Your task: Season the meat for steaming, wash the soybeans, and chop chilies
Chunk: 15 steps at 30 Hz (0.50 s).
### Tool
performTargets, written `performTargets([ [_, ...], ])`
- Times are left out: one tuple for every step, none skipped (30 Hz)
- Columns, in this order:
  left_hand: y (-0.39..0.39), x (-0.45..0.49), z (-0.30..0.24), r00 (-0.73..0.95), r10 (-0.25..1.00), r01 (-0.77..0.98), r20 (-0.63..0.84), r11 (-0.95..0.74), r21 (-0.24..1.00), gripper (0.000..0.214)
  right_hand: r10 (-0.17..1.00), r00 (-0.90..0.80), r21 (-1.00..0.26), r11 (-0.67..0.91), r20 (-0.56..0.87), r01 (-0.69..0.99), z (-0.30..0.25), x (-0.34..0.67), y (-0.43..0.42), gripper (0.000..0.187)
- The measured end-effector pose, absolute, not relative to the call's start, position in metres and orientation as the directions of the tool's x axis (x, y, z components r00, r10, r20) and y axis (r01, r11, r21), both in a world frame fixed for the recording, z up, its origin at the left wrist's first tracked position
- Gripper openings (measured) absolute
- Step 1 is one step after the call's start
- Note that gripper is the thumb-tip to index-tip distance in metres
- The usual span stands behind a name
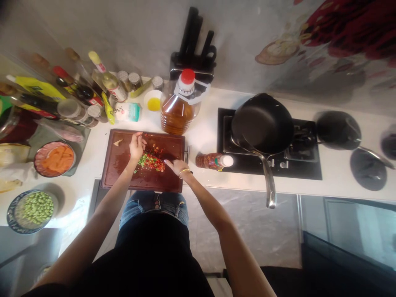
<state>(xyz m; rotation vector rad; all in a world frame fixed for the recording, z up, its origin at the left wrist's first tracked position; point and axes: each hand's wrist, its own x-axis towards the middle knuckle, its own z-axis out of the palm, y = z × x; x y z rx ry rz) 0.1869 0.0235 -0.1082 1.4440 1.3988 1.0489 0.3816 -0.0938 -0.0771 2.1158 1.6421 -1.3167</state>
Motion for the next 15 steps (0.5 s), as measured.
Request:
performTargets([
  [0.024, 0.187, -0.108, 0.041, 0.999, 0.300, 0.008, -0.020, 0.954, 0.027, 0.711, 0.013, -0.379, -0.391, -0.703, 0.839, -0.077, 0.381, -0.095, 0.088],
  [0.024, 0.188, -0.108, 0.049, 0.999, 0.296, 0.001, -0.016, 0.955, 0.027, 0.712, 0.016, -0.382, -0.395, -0.702, 0.835, -0.077, 0.381, -0.097, 0.089],
  [0.024, 0.187, -0.108, 0.048, 0.999, 0.283, -0.008, -0.006, 0.959, 0.028, 0.711, 0.020, -0.382, -0.401, -0.703, 0.832, -0.076, 0.379, -0.100, 0.091],
  [0.024, 0.187, -0.109, 0.042, 0.999, 0.269, -0.017, 0.005, 0.963, 0.028, 0.706, 0.028, -0.378, -0.411, -0.707, 0.830, -0.075, 0.377, -0.103, 0.092],
  [0.022, 0.186, -0.110, 0.035, 0.999, 0.256, -0.025, 0.015, 0.967, 0.029, 0.698, 0.040, -0.369, -0.425, -0.715, 0.826, -0.075, 0.374, -0.106, 0.093],
  [0.020, 0.185, -0.111, 0.028, 0.999, 0.249, -0.029, 0.021, 0.968, 0.029, 0.689, 0.053, -0.360, -0.441, -0.723, 0.822, -0.075, 0.370, -0.110, 0.092],
  [0.018, 0.184, -0.112, 0.028, 0.999, 0.251, -0.030, 0.022, 0.968, 0.030, 0.683, 0.067, -0.353, -0.456, -0.727, 0.817, -0.075, 0.367, -0.113, 0.090],
  [0.016, 0.183, -0.112, 0.035, 0.999, 0.261, -0.030, 0.020, 0.965, 0.030, 0.680, 0.080, -0.347, -0.468, -0.729, 0.813, -0.076, 0.363, -0.116, 0.088],
  [0.015, 0.183, -0.112, 0.046, 0.999, 0.271, -0.030, 0.016, 0.962, 0.030, 0.678, 0.090, -0.344, -0.478, -0.730, 0.808, -0.076, 0.361, -0.119, 0.085],
  [0.015, 0.183, -0.112, 0.059, 0.998, 0.278, -0.032, 0.014, 0.960, 0.031, 0.677, 0.096, -0.343, -0.484, -0.730, 0.805, -0.075, 0.359, -0.121, 0.083],
  [0.015, 0.183, -0.112, 0.070, 0.997, 0.281, -0.037, 0.016, 0.960, 0.031, 0.680, 0.096, -0.346, -0.484, -0.727, 0.803, -0.074, 0.359, -0.122, 0.082],
  [0.016, 0.182, -0.111, 0.076, 0.996, 0.278, -0.042, 0.020, 0.961, 0.031, 0.683, 0.093, -0.351, -0.482, -0.724, 0.803, -0.072, 0.358, -0.122, 0.082],
  [0.017, 0.182, -0.110, 0.077, 0.996, 0.268, -0.048, 0.026, 0.963, 0.032, 0.686, 0.089, -0.356, -0.480, -0.722, 0.802, -0.069, 0.357, -0.123, 0.083],
  [0.018, 0.181, -0.110, 0.074, 0.996, 0.254, -0.051, 0.031, 0.967, 0.032, 0.688, 0.086, -0.360, -0.478, -0.721, 0.801, -0.067, 0.356, -0.124, 0.084],
  [0.019, 0.180, -0.109, 0.073, 0.996, 0.242, -0.052, 0.033, 0.970, 0.032, 0.687, 0.087, -0.361, -0.481, -0.721, 0.799, -0.064, 0.355, -0.125, 0.085],
])
